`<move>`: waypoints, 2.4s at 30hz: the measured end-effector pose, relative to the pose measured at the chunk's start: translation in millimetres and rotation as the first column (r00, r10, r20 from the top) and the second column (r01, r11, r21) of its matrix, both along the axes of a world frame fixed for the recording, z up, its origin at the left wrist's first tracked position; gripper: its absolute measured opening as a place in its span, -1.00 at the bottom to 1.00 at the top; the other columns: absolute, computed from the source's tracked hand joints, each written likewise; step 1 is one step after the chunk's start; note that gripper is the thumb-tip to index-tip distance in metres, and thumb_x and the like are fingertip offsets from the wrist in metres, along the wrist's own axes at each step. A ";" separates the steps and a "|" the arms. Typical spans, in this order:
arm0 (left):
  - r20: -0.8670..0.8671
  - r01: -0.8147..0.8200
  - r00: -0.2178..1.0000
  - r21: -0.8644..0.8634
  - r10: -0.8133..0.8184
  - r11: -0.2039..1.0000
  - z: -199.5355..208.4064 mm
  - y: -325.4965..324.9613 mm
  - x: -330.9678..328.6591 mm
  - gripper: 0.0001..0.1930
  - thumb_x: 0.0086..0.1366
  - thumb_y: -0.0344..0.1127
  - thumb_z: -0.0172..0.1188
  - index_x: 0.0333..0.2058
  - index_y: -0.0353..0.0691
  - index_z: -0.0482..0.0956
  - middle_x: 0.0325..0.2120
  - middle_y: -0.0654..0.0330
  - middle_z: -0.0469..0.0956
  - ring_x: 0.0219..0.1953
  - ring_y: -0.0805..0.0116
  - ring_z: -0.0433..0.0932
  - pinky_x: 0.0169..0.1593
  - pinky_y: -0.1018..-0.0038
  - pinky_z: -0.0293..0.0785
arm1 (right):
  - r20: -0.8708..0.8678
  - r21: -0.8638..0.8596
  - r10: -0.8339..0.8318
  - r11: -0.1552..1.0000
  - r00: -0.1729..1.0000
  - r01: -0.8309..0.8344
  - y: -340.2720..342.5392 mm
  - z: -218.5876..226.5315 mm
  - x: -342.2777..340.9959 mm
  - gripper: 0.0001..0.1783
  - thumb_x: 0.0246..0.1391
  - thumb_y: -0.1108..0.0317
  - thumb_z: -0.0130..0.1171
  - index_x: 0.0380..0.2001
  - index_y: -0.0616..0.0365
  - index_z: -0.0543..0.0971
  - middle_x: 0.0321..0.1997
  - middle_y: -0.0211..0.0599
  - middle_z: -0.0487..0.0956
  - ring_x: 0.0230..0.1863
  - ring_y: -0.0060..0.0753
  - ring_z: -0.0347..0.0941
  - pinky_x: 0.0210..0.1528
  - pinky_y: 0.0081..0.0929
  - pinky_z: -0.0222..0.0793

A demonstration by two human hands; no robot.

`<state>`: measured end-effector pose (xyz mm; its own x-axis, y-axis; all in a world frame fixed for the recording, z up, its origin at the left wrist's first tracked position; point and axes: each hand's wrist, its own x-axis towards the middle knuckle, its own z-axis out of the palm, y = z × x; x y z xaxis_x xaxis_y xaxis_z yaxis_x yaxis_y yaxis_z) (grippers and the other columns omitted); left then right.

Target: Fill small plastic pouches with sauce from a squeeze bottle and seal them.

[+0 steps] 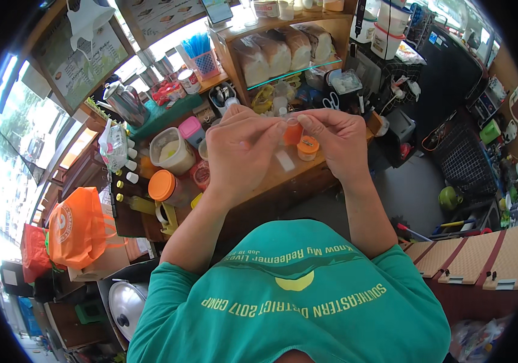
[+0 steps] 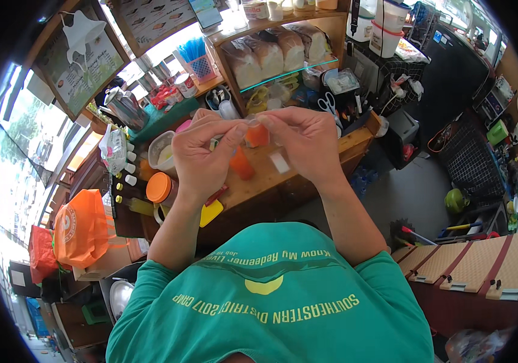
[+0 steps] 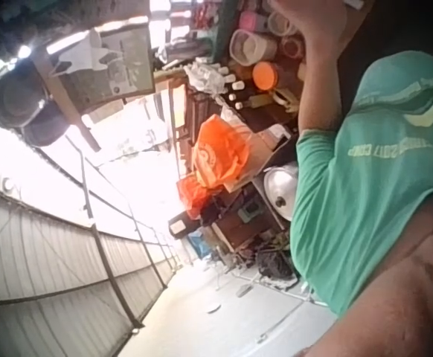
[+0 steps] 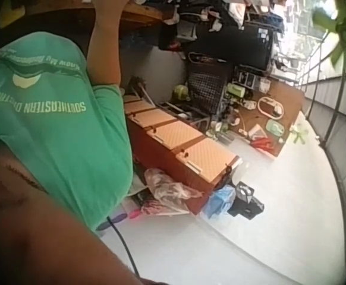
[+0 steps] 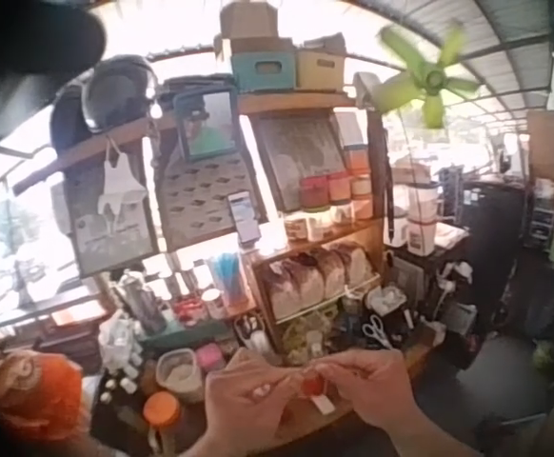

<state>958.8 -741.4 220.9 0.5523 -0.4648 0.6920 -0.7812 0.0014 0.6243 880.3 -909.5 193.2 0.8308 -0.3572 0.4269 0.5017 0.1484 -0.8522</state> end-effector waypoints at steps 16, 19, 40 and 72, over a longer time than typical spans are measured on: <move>-0.012 -0.006 1.000 0.097 0.007 0.995 11.4 -3.3 -13.0 -0.92 0.20 -0.43 0.38 -0.35 -0.30 0.73 -0.50 0.27 0.61 -0.35 0.46 0.43 -0.16 0.50 0.34 | -0.100 -0.170 -0.142 0.978 0.985 0.124 -1.0 5.3 -14.6 -0.81 0.19 0.38 0.33 -0.23 0.29 0.73 -0.40 -0.45 0.69 -0.41 -0.82 0.46 -0.40 -0.75 0.37; -0.009 -0.020 1.000 0.074 0.021 0.997 13.0 -5.5 -15.2 -0.93 0.13 -0.40 0.35 -0.43 -0.25 0.73 -0.54 0.21 0.62 -0.40 0.33 0.45 -0.21 0.41 0.37 | -0.113 -0.218 -0.151 0.968 0.982 0.124 -2.5 5.6 -17.2 -0.81 0.19 0.36 0.33 -0.23 0.28 0.73 -0.41 -0.42 0.70 -0.40 -0.80 0.49 -0.37 -0.72 0.41; 0.067 0.007 0.998 0.184 -0.019 0.983 19.5 -27.4 -26.0 -0.94 0.09 -0.46 0.37 -0.44 -0.29 0.67 -0.52 0.26 0.58 -0.37 0.41 0.46 -0.20 0.47 0.38 | -0.029 -0.148 -0.140 0.980 0.990 0.134 -14.9 -3.3 -30.1 -0.82 0.24 0.38 0.27 -0.23 0.31 0.68 -0.41 -0.38 0.71 -0.39 -0.76 0.53 -0.35 -0.72 0.42; -0.261 -0.038 0.959 0.260 0.109 0.965 11.4 -52.9 -27.4 -0.87 0.25 -0.38 0.36 -0.35 -0.35 0.69 -0.49 0.27 0.64 -0.44 0.60 0.51 -0.32 0.58 0.43 | -0.132 0.147 0.430 0.899 0.893 -0.412 -63.9 -22.2 -15.8 -0.67 0.16 0.48 0.32 -0.01 0.33 0.60 -0.13 -0.26 0.68 -0.19 -0.50 0.64 -0.19 -0.46 0.66</move>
